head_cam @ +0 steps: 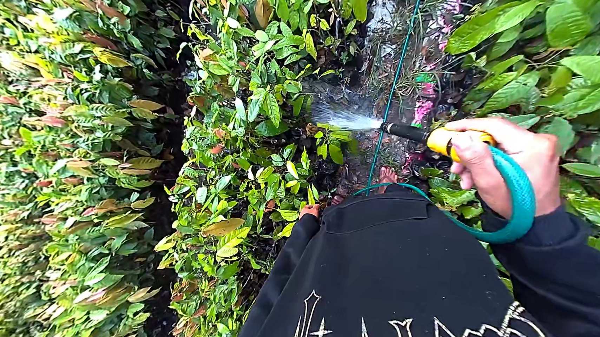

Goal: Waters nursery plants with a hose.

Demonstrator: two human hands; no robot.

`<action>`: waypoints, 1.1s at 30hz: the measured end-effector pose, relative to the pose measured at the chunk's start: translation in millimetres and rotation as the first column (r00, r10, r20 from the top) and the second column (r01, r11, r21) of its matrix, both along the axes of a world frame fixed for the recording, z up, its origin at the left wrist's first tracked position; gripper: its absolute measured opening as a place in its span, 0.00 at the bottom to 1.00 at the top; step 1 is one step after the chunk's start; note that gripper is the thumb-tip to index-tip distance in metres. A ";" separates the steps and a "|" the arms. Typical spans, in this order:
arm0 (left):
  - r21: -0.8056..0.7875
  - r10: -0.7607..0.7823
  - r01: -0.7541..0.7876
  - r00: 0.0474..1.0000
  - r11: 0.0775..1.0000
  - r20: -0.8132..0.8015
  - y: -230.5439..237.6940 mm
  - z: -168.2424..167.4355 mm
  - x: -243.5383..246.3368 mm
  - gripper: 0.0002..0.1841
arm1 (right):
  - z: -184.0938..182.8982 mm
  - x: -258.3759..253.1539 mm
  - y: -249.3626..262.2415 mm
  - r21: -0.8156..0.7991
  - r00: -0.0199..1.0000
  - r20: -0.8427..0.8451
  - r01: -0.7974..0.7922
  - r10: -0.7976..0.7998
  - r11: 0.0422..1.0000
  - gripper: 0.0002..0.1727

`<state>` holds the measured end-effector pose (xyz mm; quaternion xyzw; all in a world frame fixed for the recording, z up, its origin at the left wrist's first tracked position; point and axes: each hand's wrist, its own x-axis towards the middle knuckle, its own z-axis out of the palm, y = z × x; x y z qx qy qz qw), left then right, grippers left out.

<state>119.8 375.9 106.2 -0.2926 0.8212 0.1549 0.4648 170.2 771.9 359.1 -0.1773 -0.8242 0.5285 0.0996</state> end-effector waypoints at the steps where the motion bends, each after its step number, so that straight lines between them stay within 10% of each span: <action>1: 0.006 -0.005 0.005 1.000 1.000 0.006 1.0 2.8 -0.2 0.22 | -0.4 -0.6 -2.1 -0.003 1.000 -0.006 0.010 -0.010 1.000 0.23; 33: 0.039 -0.023 0.022 1.000 0.999 0.006 1.4 -4.4 11.0 0.22 | 4.3 -13.2 -31.7 0.097 0.942 -0.090 -0.316 0.325 0.944 0.19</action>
